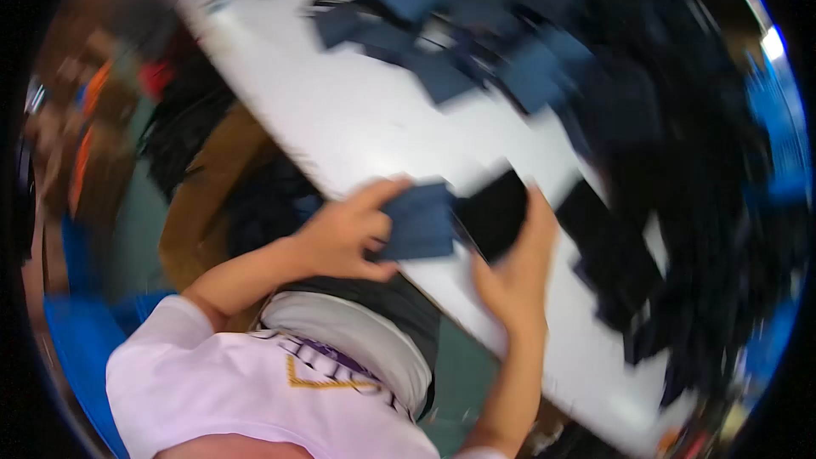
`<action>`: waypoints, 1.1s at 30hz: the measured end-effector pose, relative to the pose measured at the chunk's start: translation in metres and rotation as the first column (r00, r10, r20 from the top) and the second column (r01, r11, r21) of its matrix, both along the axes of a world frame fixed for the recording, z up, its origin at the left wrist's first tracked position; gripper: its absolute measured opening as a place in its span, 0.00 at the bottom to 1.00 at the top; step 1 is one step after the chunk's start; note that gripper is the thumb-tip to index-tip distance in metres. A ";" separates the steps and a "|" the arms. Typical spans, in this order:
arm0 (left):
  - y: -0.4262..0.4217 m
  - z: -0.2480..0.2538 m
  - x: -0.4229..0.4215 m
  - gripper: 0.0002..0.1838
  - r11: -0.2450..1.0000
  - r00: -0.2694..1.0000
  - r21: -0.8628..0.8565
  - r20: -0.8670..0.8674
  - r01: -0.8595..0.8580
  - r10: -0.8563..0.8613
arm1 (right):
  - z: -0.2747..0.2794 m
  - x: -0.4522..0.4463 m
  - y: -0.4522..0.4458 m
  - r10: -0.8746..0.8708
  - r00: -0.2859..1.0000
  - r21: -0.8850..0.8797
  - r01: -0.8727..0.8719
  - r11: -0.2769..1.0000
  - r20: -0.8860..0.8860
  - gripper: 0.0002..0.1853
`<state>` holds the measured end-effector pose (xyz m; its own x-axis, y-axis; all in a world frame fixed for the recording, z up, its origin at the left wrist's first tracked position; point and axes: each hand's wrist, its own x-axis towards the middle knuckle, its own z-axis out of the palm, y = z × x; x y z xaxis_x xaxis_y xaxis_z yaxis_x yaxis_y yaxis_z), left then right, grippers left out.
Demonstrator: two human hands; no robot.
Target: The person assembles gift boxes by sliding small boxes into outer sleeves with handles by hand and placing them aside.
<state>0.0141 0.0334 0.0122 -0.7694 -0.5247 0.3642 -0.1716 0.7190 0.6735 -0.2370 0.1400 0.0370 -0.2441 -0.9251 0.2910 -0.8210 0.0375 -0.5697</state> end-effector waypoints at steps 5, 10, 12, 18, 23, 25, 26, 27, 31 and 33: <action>-0.006 -0.024 0.007 0.21 0.997 0.992 -0.074 -0.122 -0.035 0.025 | -0.022 -0.024 -0.009 0.307 0.951 0.023 -0.308 0.951 0.046 0.56; -0.013 -0.032 0.018 0.21 0.999 0.986 -0.014 -0.165 0.035 -0.037 | 0.002 -0.009 -0.004 0.488 0.859 0.233 -0.512 0.827 0.158 0.56; -0.018 -0.047 0.020 0.21 0.997 0.982 -0.021 -0.169 0.079 -0.081 | 0.004 -0.012 -0.001 0.496 0.840 0.299 -0.542 0.785 0.221 0.58; -0.013 -0.049 0.017 0.28 0.974 0.963 0.016 -0.155 0.227 -0.222 | 0.004 -0.007 0.007 0.572 0.798 0.352 -0.599 0.719 0.189 0.60; -0.004 -0.065 -0.002 0.33 0.989 0.964 -0.033 -0.220 0.146 -0.150 | -0.029 0.039 -0.004 0.429 0.736 -0.064 -0.468 0.881 0.523 0.59; 0.005 -0.068 -0.010 0.34 0.996 0.954 -0.033 -0.284 0.087 -0.093 | -0.023 0.073 -0.013 0.401 0.820 -0.130 -0.383 0.915 0.409 0.62; 0.006 -0.067 -0.012 0.35 0.997 0.947 -0.040 -0.313 0.060 -0.070 | -0.019 0.095 -0.019 0.325 0.678 -0.226 -0.233 0.946 0.659 0.56; 0.005 -0.068 -0.007 0.35 0.998 0.948 -0.047 -0.316 0.029 -0.042 | -0.018 0.117 -0.021 0.257 0.454 -0.262 -0.053 0.964 0.853 0.51; 0.008 -0.049 0.030 0.34 0.997 0.972 0.070 -0.233 0.029 -0.012 | -0.053 0.099 -0.032 0.329 0.511 -0.217 -0.267 0.939 0.794 0.56; 0.015 -0.031 0.061 0.34 0.997 0.983 0.055 -0.171 -0.059 0.068 | -0.040 0.104 -0.033 0.335 0.544 -0.184 -0.314 0.931 0.769 0.58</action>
<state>0.0750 0.0487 -0.0192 -0.6618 -0.5913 0.4609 -0.0943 0.6755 0.7313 -0.1327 0.1074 -0.0031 -0.0691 -0.9845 0.1609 -0.0156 -0.1602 -0.9870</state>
